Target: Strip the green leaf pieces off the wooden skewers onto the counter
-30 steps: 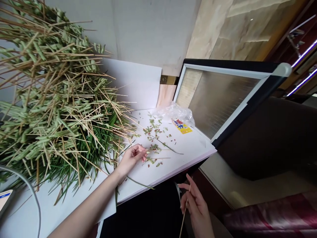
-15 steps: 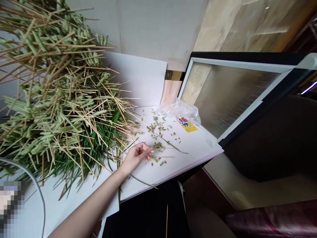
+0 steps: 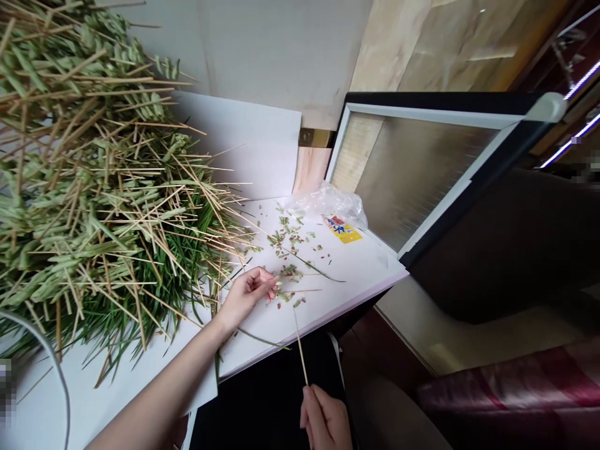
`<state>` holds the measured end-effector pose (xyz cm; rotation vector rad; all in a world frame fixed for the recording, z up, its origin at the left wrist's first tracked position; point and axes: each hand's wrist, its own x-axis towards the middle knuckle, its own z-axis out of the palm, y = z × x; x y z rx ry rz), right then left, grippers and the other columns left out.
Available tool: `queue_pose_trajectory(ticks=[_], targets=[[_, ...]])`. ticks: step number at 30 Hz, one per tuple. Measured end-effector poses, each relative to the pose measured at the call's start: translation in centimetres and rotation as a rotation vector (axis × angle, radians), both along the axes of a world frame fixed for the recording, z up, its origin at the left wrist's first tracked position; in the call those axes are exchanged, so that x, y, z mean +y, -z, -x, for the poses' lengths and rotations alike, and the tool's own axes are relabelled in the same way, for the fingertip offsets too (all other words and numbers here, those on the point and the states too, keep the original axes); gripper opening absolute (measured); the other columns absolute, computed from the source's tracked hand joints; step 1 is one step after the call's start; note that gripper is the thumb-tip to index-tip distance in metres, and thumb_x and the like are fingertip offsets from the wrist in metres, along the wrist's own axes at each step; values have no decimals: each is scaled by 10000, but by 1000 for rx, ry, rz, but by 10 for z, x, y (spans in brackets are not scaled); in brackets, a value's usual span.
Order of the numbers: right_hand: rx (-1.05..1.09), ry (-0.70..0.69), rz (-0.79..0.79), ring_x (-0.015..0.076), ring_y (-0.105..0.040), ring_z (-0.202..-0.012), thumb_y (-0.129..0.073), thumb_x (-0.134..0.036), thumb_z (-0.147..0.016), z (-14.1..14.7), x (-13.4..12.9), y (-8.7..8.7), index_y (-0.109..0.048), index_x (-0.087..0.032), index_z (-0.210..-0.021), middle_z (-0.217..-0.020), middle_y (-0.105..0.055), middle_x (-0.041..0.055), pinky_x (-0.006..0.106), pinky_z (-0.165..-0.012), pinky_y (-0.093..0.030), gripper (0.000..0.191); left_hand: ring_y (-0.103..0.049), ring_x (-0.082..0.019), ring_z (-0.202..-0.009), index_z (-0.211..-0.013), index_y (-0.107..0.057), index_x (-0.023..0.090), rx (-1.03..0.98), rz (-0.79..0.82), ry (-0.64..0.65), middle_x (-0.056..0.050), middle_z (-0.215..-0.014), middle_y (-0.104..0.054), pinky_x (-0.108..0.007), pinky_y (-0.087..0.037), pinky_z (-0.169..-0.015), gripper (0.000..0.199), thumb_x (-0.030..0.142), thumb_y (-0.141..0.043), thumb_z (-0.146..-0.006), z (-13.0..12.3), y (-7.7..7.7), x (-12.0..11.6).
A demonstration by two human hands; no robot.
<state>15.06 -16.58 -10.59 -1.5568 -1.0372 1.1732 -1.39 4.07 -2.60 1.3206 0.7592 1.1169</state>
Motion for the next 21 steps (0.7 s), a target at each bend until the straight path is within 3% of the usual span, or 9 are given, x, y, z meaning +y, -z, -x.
queue_pose_trajectory(ticks=[4, 9, 21], targets=[[-61, -56, -94, 91, -263, -407, -417, -684, -936, 8, 20, -17, -432, -248, -536, -431, -272, -103, 278, -453, -203, 592, -619, -136, -574, -780, -636, 185, 21, -29, -8, 6, -658, -665, -250, -513, -548, 375, 530, -783, -765, 1, -2, 1], [-74, -50, -99, 96, -282, -431, -417, -666, -942, 9, 29, -28, -429, -246, -549, -451, -298, -97, 279, -470, -205, 575, -610, -139, -561, -782, -636, 183, 76, -75, 12, 3, -635, -661, -253, -502, -552, 392, 556, -755, -787, 0, -2, 0], [-82, -78, -121, 104, -287, -437, -424, -643, -958, 6, 34, -29, -399, -251, -545, -456, -292, -92, 298, -474, -200, 570, -620, -140, -589, -814, -614, 183, 135, -109, 20, 8, -653, -670, -254, -501, -604, 338, 505, -707, -854, 0, 0, -1]])
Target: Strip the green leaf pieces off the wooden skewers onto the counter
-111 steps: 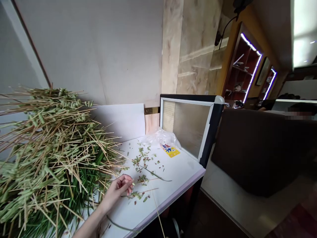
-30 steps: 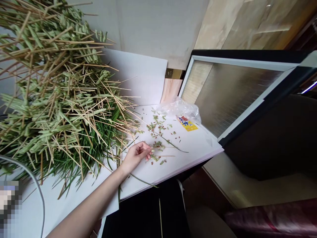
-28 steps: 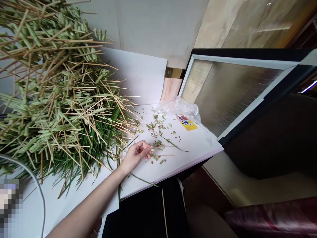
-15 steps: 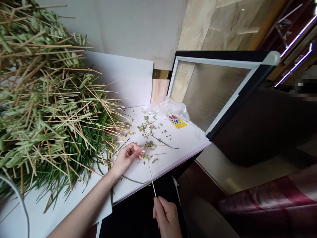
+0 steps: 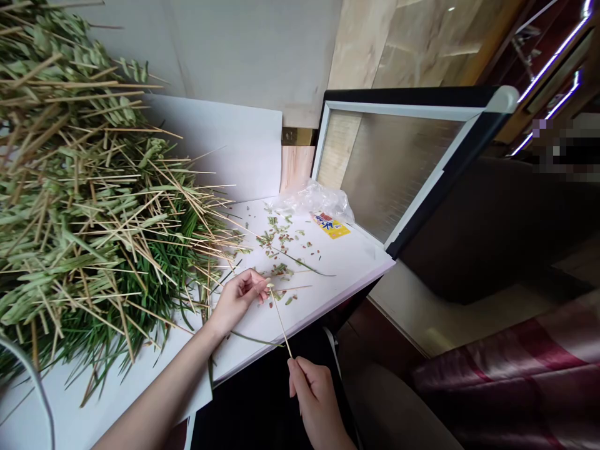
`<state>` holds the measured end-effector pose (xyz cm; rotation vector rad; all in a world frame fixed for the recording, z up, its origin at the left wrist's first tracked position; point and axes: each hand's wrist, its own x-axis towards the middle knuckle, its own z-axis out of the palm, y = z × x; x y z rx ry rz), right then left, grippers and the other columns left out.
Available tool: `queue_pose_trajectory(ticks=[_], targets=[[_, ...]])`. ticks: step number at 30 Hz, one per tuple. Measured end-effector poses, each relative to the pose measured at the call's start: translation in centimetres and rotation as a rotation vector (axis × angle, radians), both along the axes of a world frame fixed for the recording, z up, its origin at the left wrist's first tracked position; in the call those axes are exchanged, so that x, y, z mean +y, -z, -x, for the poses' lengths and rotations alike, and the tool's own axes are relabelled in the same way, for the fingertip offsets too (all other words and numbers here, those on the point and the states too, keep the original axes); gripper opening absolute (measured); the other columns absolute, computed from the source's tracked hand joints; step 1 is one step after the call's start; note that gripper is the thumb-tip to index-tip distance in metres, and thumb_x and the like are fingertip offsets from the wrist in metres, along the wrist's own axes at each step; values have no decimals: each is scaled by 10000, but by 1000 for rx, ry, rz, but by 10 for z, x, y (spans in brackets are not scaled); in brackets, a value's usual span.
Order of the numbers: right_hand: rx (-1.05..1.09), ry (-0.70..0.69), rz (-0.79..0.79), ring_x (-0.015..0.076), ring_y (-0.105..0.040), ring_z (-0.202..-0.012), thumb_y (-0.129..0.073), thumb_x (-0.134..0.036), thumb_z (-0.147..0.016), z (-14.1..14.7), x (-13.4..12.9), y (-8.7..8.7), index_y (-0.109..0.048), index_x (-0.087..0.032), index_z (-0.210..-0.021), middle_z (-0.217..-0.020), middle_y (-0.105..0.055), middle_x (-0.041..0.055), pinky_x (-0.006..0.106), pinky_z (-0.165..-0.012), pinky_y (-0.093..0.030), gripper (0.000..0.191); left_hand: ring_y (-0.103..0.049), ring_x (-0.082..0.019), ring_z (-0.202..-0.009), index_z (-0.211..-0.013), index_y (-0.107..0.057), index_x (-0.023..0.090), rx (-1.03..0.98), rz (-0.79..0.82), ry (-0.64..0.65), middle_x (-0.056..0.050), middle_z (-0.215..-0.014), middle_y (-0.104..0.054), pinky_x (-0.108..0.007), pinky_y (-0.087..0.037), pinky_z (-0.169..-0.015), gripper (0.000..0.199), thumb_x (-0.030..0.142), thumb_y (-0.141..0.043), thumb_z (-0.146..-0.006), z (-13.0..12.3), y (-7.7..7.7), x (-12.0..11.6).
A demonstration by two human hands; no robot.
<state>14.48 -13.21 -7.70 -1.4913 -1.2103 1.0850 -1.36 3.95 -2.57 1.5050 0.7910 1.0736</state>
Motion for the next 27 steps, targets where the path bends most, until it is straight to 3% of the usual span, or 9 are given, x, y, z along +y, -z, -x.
queue_pose_trajectory(ticks=[8, 14, 17, 23, 27], targets=[[15, -6, 30, 104, -286, -433, -431, -650, -947, -1, 2, 0, -403, -252, -542, -457, -295, -90, 302, -472, -192, 569, -613, -142, -598, -796, -596, 191, 71, -83, -25, 9, -673, -650, -251, -494, -600, 359, 534, -651, -883, 0, 0, 0], [103, 11, 85, 102, -261, -449, -467, -645, -918, -1, 2, 3, -388, -255, -537, -474, -288, -90, 298, -455, -156, 551, -580, -139, -652, -813, -585, 195, 372, -474, -84, 1, -709, -622, -241, -445, -658, 228, 310, -517, -998, 3, 1, -2], [130, 23, 97, 98, -240, -447, -479, -644, -904, -1, 0, 3, -384, -257, -534, -476, -277, -94, 299, -450, -143, 543, -569, -143, -674, -825, -569, 197, 440, -587, -68, -3, -734, -609, -243, -432, -674, 201, 248, -496, -1005, 5, 1, -2], [106, 13, 91, 102, -246, -457, -453, -586, -942, -5, -3, 1, -370, -256, -551, -493, -276, -93, 301, -470, -168, 518, -575, -148, -688, -835, -560, 198, 479, -617, -3, -9, -755, -609, -241, -425, -670, 178, 226, -500, -1001, 6, 1, -2], [-113, -3, 0, 114, -303, -491, -382, -546, -993, -8, -4, 1, -345, -250, -563, -514, -311, -72, 303, -513, -220, 524, -574, -148, -676, -825, -559, 199, 481, -591, 23, -7, -744, -617, -244, -428, -665, 187, 239, -504, -999, 6, -1, -3]])
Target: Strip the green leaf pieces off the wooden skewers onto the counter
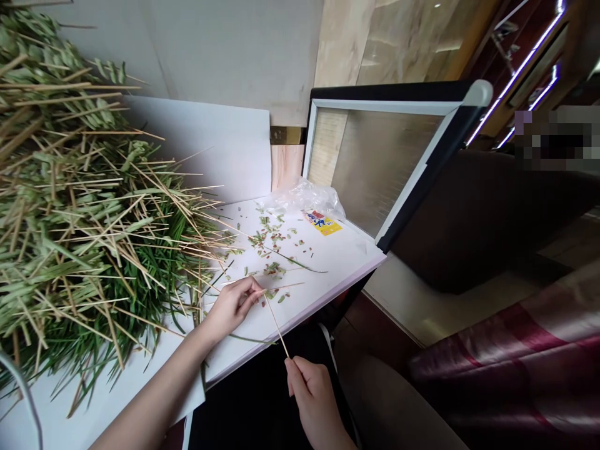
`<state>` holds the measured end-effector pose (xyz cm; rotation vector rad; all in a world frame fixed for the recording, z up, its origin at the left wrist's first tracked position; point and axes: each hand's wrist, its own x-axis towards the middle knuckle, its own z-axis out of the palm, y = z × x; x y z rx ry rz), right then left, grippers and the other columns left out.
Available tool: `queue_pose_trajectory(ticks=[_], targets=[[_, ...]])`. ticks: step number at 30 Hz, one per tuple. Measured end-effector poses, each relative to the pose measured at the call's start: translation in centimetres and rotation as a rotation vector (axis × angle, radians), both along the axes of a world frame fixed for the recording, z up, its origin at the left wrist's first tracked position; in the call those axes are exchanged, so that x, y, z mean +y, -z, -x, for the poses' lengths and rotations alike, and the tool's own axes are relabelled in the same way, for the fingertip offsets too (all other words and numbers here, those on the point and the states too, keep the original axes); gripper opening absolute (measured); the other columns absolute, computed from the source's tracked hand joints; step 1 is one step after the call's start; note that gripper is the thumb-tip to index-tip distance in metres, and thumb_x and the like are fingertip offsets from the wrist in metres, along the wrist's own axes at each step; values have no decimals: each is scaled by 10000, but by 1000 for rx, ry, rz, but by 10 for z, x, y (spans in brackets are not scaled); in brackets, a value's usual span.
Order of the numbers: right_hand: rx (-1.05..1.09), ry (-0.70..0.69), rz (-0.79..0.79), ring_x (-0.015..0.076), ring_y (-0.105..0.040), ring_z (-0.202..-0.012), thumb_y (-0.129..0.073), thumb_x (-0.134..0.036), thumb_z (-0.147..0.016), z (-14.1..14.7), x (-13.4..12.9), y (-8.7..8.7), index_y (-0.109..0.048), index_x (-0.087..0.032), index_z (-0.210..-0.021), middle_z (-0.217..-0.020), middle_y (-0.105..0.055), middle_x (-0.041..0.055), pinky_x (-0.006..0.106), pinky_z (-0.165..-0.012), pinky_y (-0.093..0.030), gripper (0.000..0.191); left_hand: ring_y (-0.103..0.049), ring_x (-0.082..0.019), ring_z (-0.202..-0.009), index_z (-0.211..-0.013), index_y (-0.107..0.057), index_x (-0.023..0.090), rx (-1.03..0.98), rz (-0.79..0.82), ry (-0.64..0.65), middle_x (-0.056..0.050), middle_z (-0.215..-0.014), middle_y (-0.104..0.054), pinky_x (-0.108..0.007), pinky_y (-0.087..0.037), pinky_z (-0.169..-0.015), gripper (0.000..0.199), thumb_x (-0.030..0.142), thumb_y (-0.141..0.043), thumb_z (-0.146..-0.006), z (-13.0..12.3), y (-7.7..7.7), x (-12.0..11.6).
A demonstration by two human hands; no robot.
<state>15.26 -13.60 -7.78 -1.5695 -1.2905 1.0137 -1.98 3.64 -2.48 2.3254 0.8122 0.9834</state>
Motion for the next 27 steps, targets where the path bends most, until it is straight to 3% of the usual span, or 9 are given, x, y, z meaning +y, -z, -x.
queue_pose_trajectory(ticks=[4, 6, 8, 12, 14, 16, 21, 23, 27], targets=[[-451, -1, -134, 118, -272, -496, -306, -440, -1012, -1, -1, 3, -283, -249, -641, -563, -319, -59, 327, -543, -186, 418, -592, -149, -674, -807, -570, 197, -26, 45, 15, -8, -732, -636, -249, -440, -672, 211, 272, -516, -997, -1, -5, -2], [-530, 13, -156, 122, -260, -505, -310, -421, -1001, -2, -1, 4, -291, -248, -651, -573, -318, -55, 340, -559, -167, 390, -598, -146, -672, -800, -576, 195, -43, 84, 17, -8, -731, -647, -246, -442, -668, 224, 295, -526, -994, -2, -8, -3], [-321, 0, -98, 116, -245, -508, -353, -471, -990, -5, 1, 4, -286, -250, -622, -564, -295, -65, 332, -543, -164, 435, -594, -141, -660, -798, -579, 191, -71, 135, 16, -5, -721, -646, -239, -439, -649, 233, 321, -542, -988, -2, -10, -5], [656, -115, 188, 74, -116, -380, -536, -670, -864, -15, 6, -3, -262, -268, -552, -432, -190, -127, 277, -403, -112, 578, -601, -138, -650, -827, -588, 187, -172, 275, 22, -3, -709, -646, -227, -439, -610, 245, 384, -575, -971, -2, -9, -6], [850, -162, 269, 68, -79, -348, -570, -660, -853, -20, 8, -8, -295, -270, -555, -394, -175, -143, 267, -377, -97, 563, -601, -136, -641, -838, -593, 185, -192, 310, 19, -3, -705, -653, -222, -427, -585, 252, 401, -582, -966, -3, -9, -6], [616, -154, 197, 78, -162, -380, -510, -579, -930, -21, 9, -11, -339, -261, -558, -429, -231, -123, 268, -414, -136, 518, -591, -133, -629, -836, -598, 183, -180, 296, 11, -1, -694, -651, -221, -415, -574, 256, 404, -585, -963, -4, -8, -5], [-607, 17, -286, 102, -283, -473, -410, -326, -1019, -11, 6, -7, -337, -233, -599, -540, -317, -67, 306, -524, -175, 437, -584, -131, -626, -813, -599, 181, -153, 276, 3, 0, -685, -644, -228, -416, -585, 276, 412, -580, -962, -6, -8, -5], [-815, 19, -398, 94, -306, -440, -403, -263, -1034, -8, 5, -5, -369, -232, -614, -524, -348, -67, 301, -501, -185, 423, -590, -132, -627, -820, -609, 181, -182, 310, 0, 0, -685, -654, -231, -430, -595, 281, 427, -593, -954, -7, -9, -6], [-979, 45, -528, 85, -434, -406, -423, -226, -1048, -10, 5, -4, -458, -215, -600, -493, -468, -48, 276, -469, -262, 450, -615, -136, -635, -829, -628, 179, -330, 473, 16, 6, -690, -663, -247, -489, -644, 301, 468, -679, -893, -8, -15, -7]])
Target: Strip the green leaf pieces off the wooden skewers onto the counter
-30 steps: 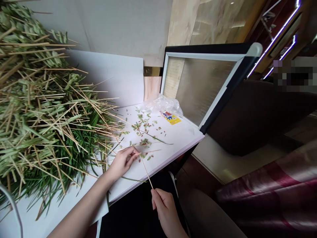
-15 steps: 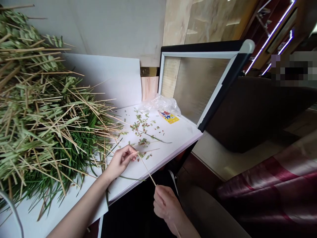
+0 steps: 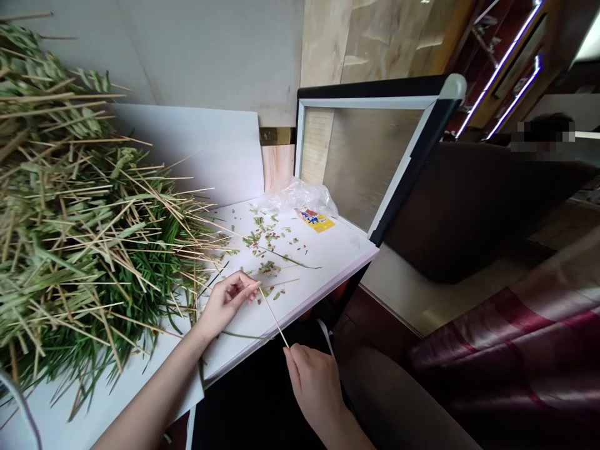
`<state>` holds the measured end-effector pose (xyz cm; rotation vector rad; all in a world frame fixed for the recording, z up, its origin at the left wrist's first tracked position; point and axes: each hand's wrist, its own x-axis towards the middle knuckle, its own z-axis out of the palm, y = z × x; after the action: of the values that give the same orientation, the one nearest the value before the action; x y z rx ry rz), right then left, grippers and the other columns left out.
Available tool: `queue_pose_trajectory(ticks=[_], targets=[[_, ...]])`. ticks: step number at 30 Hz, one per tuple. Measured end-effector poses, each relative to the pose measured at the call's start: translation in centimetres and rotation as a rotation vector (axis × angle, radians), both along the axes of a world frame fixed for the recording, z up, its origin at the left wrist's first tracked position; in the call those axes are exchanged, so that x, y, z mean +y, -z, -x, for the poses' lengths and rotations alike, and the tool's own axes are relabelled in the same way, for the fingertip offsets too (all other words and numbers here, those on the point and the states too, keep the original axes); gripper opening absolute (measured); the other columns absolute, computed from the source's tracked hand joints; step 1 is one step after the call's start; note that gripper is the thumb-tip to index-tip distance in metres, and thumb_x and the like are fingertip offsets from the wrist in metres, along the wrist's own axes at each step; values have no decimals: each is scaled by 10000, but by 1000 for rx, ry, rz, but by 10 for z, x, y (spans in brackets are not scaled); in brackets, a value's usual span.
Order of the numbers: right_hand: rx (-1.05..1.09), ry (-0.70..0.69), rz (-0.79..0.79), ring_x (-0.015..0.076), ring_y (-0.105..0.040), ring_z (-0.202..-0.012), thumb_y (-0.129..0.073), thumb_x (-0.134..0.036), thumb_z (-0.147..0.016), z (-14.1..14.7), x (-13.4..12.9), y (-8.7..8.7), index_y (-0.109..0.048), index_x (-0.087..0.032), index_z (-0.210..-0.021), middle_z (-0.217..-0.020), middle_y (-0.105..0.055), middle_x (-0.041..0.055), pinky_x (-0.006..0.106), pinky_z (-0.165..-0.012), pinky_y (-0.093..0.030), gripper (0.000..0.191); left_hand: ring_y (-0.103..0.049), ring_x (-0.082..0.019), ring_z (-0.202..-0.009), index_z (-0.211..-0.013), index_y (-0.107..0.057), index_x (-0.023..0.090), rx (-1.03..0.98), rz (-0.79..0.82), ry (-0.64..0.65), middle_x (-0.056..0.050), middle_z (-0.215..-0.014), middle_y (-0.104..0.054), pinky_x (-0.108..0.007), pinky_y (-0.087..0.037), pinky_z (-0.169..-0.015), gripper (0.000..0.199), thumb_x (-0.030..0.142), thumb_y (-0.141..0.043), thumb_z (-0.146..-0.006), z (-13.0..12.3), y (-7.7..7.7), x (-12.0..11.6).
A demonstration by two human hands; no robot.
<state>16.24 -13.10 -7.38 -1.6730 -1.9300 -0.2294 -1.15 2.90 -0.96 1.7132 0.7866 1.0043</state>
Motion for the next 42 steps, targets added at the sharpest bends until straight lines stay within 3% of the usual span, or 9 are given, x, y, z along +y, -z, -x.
queue_pose_trajectory(ticks=[6, 12, 23, 29, 32, 36, 38, 40, 42], targets=[[-102, 53, -100, 91, -490, -404, -438, -233, -1048, -5, -2, -1, -548, -197, -597, -482, -530, -33, 275, -453, -315, 465, -615, -131, -614, -950, -647, 165, -134, 241, 116, 3, -723, -674, -255, -508, -631, 355, 504, -707, -864, 3, -10, 3], [-87, 48, -56, 111, -539, -436, -438, -235, -1048, -8, -5, 4, -576, -198, -620, -505, -568, -21, 287, -469, -349, 451, -579, -120, -591, -767, -716, 142, -76, 297, 109, -6, -664, -665, -251, -490, -628, 307, 437, -801, -780, 5, -8, 7], [-120, 37, -93, 116, -562, -430, -397, -242, -1062, -14, -5, 1, -583, -196, -609, -500, -570, -13, 274, -463, -373, 492, -599, -122, -605, -770, -779, 147, -71, 474, 132, -49, -757, -723, -239, -534, -570, 240, 353, -872, -689, 8, -11, 3], [-112, 55, -86, 126, -554, -438, -429, -259, -1054, -18, -7, 6, -606, -191, -638, -502, -575, -8, 274, -474, -370, 457, -597, -119, -578, -743, -768, 143, -27, 484, 122, -35, -689, -692, -227, -550, -539, 270, 382, -877, -681, 9, -12, 3], [20, 49, 5, 141, -547, -466, -389, -280, -1057, -20, -8, 7, -587, -196, -652, -531, -586, 1, 283, -489, -346, 459, -588, -118, -557, -740, -765, 139, -43, 473, 127, -35, -684, -695, -239, -548, -538, 282, 364, -902, -641, 9, -12, 3], [613, -122, 458, 130, -478, -514, -351, -322, -1030, -24, -5, -2, -474, -226, -608, -543, -476, -42, 270, -536, -329, 451, -580, -108, -540, -727, -767, 147, -64, 465, 127, -23, -659, -694, -240, -531, -566, 263, 344, -911, -630, 8, -11, 2], [823, -200, 604, 126, -423, -519, -352, -337, -1011, -26, -4, -7, -433, -230, -576, -533, -402, -56, 268, -542, -312, 455, -579, -106, -535, -718, -767, 148, -62, 483, 137, -18, -640, -690, -236, -519, -571, 258, 343, -911, -628, 8, -9, 2], [799, -183, 580, 125, -419, -519, -370, -345, -1007, -28, -4, -9, -435, -227, -573, -539, -413, -53, 271, -542, -300, 454, -579, -107, -532, -712, -767, 147, -65, 509, 144, -14, -619, -683, -235, -513, -574, 263, 346, -914, -622, 8, -8, 3], [563, -70, 397, 126, -438, -509, -410, -346, -1010, -29, -5, -7, -462, -221, -578, -542, -463, -39, 280, -536, -287, 453, -578, -107, -531, -711, -768, 145, -74, 536, 138, -13, -610, -679, -236, -511, -577, 273, 351, -918, -615, 8, -6, 3]])
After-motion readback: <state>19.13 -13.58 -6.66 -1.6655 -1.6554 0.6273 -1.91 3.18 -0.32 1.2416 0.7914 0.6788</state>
